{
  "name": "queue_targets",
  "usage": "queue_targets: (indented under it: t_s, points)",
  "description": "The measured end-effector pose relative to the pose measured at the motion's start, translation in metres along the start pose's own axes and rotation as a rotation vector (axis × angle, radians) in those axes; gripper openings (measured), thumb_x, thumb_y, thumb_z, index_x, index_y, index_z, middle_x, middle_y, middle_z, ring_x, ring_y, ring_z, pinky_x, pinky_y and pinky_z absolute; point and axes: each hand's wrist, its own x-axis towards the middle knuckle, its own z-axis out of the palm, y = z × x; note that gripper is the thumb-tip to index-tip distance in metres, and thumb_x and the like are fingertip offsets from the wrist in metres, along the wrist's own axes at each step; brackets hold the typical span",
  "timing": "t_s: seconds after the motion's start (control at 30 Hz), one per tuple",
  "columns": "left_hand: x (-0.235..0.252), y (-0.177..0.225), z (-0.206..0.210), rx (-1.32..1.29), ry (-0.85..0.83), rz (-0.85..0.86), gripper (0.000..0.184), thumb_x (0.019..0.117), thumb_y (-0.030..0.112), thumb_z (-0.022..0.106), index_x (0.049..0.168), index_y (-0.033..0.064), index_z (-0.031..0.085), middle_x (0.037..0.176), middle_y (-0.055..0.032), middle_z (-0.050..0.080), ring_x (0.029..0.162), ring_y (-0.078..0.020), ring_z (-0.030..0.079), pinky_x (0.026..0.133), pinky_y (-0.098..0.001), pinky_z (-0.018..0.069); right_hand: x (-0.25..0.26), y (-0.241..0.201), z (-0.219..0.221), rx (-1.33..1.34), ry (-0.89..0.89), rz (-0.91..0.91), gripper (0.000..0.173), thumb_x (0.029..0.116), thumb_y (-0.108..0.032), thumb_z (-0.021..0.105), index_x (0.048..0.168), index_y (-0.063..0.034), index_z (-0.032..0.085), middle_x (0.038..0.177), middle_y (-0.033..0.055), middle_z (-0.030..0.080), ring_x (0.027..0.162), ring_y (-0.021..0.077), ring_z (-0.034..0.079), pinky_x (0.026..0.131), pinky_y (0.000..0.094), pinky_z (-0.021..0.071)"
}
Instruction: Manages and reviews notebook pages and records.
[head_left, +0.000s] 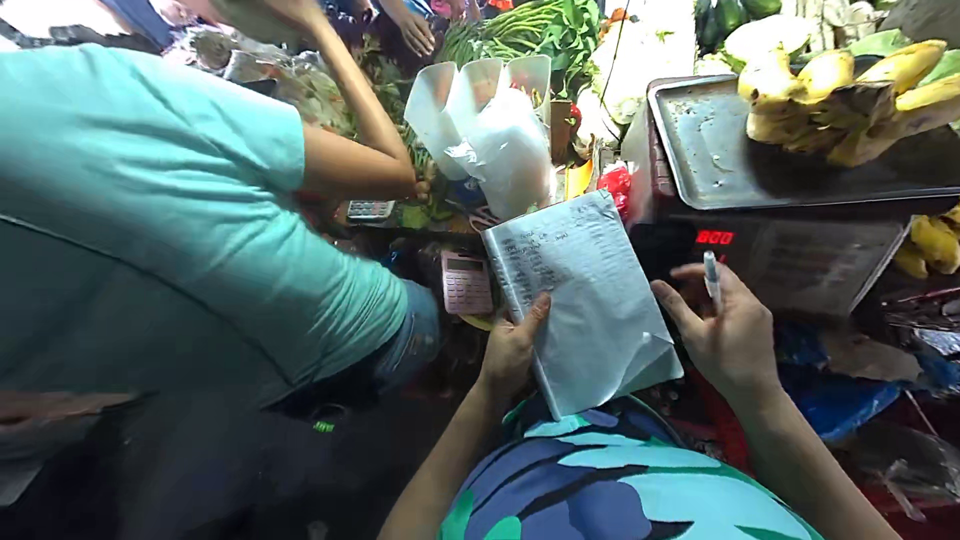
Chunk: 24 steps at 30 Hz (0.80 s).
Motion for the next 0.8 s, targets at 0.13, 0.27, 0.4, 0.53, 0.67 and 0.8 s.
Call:
queue_targets:
  t_s: [0.13,0.27,0.4,0.53,0.67,0.8]
  points:
    - [0.001,0.001,-0.016,-0.047,0.011,0.019,0.016,0.1040,0.007,0.056,0.116,-0.0027,0.058,0.089,-0.0090,0.076,0.079,-0.0170,0.076,0.077,-0.0349,0.0650,-0.033,-0.008,0.006,-0.037,-0.181,0.100,0.051,0.0915,-0.062,0.064,0.082,-0.0118,0.066,0.059,-0.0063,0.051,0.051,0.0036,0.046,0.048,0.0273,0.0402]
    - [0.005,-0.001,-0.022,-0.064,0.017,0.019,0.013,0.1032,0.006,0.057,0.113,-0.0026,0.060,0.087,-0.0089,0.076,0.078,-0.0170,0.076,0.076,-0.0345,0.0650,-0.041,-0.006,0.026,0.069,-0.145,0.175,0.039,0.0898,-0.054,0.069,0.082,-0.0152,0.067,0.062,-0.0113,0.057,0.052,-0.0046,0.053,0.049,0.0179,0.0446]
    - [0.007,-0.002,-0.025,-0.086,0.028,0.008,0.013,0.1038,0.006,0.057,0.113,-0.0024,0.059,0.087,-0.0088,0.076,0.078,-0.0165,0.076,0.075,-0.0337,0.0647,-0.038,-0.015,0.033,0.130,-0.138,0.172,0.020,0.0921,-0.034,0.070,0.088,-0.0144,0.070,0.068,-0.0128,0.062,0.057,-0.0106,0.054,0.053,0.0109,0.0442]
    - [0.008,0.001,-0.028,-0.084,0.026,0.009,0.014,0.1044,0.007,0.056,0.113,-0.0025,0.060,0.087,-0.0086,0.076,0.077,-0.0166,0.076,0.075,-0.0331,0.0648,-0.039,-0.022,0.034,0.232,-0.140,0.158,0.014,0.0917,-0.027,0.070,0.091,-0.0136,0.069,0.071,-0.0128,0.065,0.060,-0.0108,0.058,0.056,0.0091,0.0478]
    - [0.007,0.001,-0.030,-0.084,0.048,0.002,0.015,0.1060,0.010,0.054,0.113,-0.0016,0.060,0.087,-0.0076,0.076,0.077,-0.0153,0.076,0.074,-0.0324,0.0647,-0.043,-0.034,0.036,0.420,-0.105,0.055,0.008,0.0921,-0.018,0.069,0.098,-0.0121,0.067,0.076,-0.0145,0.067,0.064,-0.0097,0.061,0.058,0.0085,0.0513]
    - [0.013,-0.005,-0.033,-0.044,0.102,-0.030,0.038,0.1116,0.031,0.039,0.117,0.0006,0.062,0.090,-0.0048,0.073,0.083,-0.0104,0.072,0.078,-0.0302,0.0624,-0.041,-0.050,0.039,0.742,-0.444,-0.331,0.021,0.1023,-0.020,0.063,0.123,-0.0173,0.067,0.100,-0.0112,0.070,0.079,-0.0069,0.062,0.070,0.0124,0.0542]
